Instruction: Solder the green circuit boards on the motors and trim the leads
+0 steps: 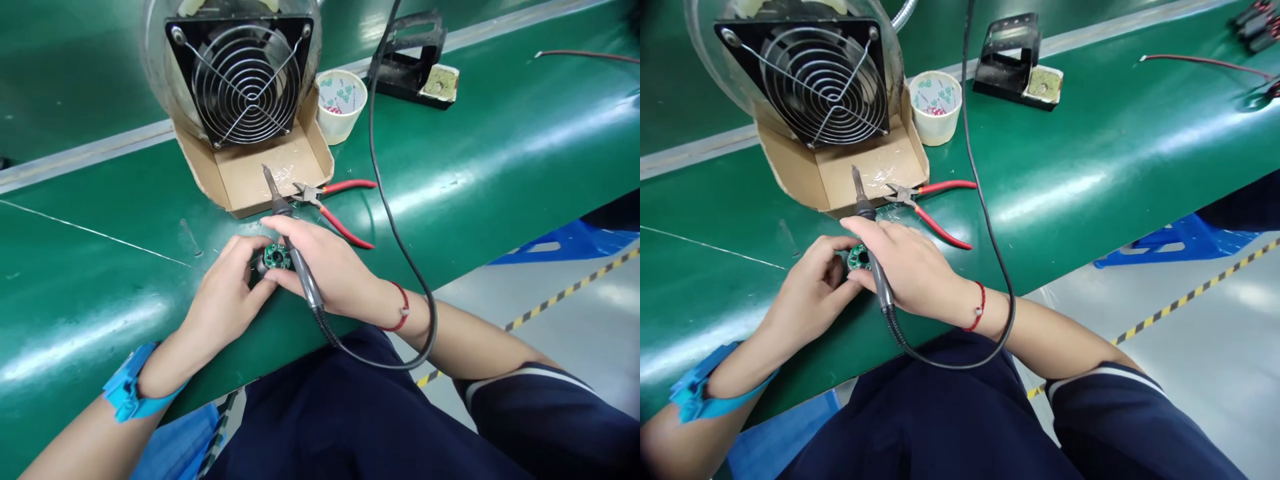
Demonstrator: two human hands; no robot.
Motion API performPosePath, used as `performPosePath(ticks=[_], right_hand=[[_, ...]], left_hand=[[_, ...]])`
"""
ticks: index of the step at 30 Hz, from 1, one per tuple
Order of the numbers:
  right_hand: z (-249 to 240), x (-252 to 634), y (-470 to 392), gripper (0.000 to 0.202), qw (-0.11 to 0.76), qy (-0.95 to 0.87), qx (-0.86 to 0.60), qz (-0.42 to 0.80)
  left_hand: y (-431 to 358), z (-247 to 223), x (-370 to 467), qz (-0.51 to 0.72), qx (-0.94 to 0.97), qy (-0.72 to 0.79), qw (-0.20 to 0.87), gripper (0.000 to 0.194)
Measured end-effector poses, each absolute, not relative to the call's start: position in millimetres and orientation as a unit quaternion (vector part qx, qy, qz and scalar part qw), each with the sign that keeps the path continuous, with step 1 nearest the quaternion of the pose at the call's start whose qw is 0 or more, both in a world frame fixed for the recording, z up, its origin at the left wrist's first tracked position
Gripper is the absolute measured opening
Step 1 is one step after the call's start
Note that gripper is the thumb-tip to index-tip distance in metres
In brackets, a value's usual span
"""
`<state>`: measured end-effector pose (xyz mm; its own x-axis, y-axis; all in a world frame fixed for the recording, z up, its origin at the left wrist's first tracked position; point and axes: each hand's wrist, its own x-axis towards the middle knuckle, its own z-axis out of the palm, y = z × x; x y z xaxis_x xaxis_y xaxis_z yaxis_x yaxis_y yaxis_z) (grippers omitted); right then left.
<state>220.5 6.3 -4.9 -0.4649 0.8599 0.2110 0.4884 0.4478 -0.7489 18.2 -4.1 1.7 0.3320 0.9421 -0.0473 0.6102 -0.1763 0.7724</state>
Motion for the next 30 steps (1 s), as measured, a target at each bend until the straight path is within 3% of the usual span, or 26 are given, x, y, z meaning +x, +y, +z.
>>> performPosePath(ticks=[4, 8, 14, 18, 30], right_hand=[[-15.0, 214.1, 12.5, 0.049, 0.242, -0.843, -0.417, 0.240], [-16.5, 220.0, 15.4, 0.046, 0.315, -0.847, -0.352, 0.244], [-0.7, 238.1, -6.6, 0.034, 0.470, -0.748, -0.394, 0.253], [-6.6, 246.7, -27.0, 0.018, 0.521, -0.684, -0.437, 0.264], [-16.5, 247.7, -39.2, 0.020, 0.519, -0.668, -0.441, 0.300]], left_hand=[[-2.2, -10.3, 11.3, 0.287, 0.654, 0.562, 0.417, 0.039], [-3.3, -13.9, 2.9, 0.365, 0.562, 0.562, 0.485, 0.023], [-4.0, -4.3, 5.2, 0.334, 0.665, 0.557, 0.368, 0.042], [-4.0, -3.4, 8.1, 0.323, 0.703, 0.557, 0.302, 0.044], [-4.6, -6.1, 11.5, 0.320, 0.717, 0.556, 0.273, 0.045]])
